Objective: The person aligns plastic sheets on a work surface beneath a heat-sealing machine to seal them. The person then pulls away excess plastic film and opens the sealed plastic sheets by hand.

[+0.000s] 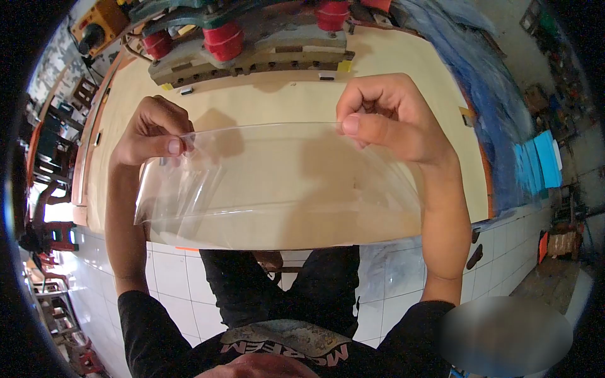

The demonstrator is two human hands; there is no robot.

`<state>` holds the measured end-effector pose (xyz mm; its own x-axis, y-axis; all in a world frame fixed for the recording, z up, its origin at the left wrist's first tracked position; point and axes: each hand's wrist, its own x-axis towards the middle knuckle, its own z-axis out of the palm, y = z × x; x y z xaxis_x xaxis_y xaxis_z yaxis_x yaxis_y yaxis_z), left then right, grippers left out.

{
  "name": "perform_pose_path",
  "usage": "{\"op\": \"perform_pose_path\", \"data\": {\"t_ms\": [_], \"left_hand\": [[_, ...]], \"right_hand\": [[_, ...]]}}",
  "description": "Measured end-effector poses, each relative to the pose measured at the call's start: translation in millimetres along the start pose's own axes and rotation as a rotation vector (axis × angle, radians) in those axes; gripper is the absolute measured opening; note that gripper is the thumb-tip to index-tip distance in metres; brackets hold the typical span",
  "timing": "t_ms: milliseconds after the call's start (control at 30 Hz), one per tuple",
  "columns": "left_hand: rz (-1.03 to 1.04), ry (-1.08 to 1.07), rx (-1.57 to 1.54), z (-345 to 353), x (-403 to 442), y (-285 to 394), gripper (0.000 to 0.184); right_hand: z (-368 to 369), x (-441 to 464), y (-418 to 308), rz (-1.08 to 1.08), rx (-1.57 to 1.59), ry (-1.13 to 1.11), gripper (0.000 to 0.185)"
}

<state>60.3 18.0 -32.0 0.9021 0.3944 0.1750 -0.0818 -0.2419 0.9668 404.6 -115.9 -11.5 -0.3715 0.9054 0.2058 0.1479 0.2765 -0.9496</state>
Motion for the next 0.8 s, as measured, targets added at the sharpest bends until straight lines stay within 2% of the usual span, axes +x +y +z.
{"op": "perform_pose_path", "data": {"t_ms": [167, 233, 333, 567, 633, 800], "left_hand": [[0.025, 0.015, -0.001, -2.3, -0.8, -1.4, 0.012], [0.032, 0.016, 0.002, -2.2, -0.5, -1.3, 0.013], [0.065, 0.024, 0.028, -4.0, -0.9, -5.2, 0.014], [0.037, 0.074, 0.048, -5.8, -2.0, -2.6, 0.016], [0.031, 0.087, 0.041, -5.8, -2.8, -3.6, 0.017], [0.024, 0.104, 0.034, -6.4, -3.1, -4.5, 0.019]], "right_hand": [[-7.1, 0.4, 2.5, -0.012, 0.015, -0.046, 0.020], [-7.9, 1.8, 4.9, 0.030, 0.094, -0.028, 0.035], [-11.8, 2.6, 4.5, 0.005, 0.108, -0.075, 0.040], [-19.2, 0.6, 6.9, -0.005, 0.115, -0.144, 0.035], [-20.2, -0.5, 5.5, 0.015, 0.153, -0.178, 0.029], [-19.2, -1.4, 3.3, 0.026, 0.109, -0.137, 0.023]]}}
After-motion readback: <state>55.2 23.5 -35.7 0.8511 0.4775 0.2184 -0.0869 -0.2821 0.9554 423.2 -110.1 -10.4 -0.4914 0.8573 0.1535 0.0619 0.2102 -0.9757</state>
